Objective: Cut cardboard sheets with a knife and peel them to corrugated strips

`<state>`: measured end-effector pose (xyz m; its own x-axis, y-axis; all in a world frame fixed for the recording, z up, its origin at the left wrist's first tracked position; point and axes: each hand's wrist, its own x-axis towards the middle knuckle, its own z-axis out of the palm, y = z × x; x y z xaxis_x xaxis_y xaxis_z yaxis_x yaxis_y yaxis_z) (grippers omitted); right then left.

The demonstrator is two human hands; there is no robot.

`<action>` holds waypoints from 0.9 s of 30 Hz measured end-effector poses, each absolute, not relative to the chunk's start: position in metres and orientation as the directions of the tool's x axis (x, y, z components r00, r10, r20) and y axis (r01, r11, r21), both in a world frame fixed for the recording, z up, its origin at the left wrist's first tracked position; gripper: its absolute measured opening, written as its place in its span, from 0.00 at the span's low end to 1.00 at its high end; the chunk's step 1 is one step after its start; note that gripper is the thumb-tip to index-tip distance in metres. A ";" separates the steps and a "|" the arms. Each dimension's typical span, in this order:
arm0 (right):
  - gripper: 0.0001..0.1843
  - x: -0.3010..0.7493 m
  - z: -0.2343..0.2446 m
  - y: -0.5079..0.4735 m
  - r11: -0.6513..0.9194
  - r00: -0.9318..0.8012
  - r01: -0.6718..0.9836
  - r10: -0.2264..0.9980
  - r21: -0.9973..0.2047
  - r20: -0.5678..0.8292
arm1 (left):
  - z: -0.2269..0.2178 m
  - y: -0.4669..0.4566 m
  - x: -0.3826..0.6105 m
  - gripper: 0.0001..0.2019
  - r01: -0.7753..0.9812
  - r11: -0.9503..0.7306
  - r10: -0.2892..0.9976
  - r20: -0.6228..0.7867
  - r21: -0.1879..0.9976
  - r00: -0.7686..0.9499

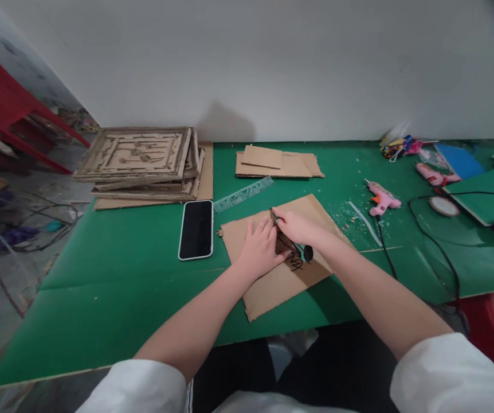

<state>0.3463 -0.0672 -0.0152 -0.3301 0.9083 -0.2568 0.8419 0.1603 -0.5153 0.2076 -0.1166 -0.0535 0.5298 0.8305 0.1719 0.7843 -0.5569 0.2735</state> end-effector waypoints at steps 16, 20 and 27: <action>0.20 0.348 0.003 -0.081 0.153 -0.321 0.877 0.892 -0.455 -0.319 | -0.051 -0.119 0.207 0.29 0.791 -0.555 0.832 0.189 0.258 0.522; 0.20 0.351 0.006 -0.089 0.178 -0.340 0.893 0.868 -0.414 -0.360 | -0.049 -0.120 0.207 0.28 0.791 -0.560 0.828 0.183 0.246 0.530; 0.20 0.355 0.006 -0.113 0.187 -0.328 0.901 0.885 -0.390 -0.332 | -0.048 -0.122 0.208 0.28 0.789 -0.558 0.830 0.183 0.258 0.527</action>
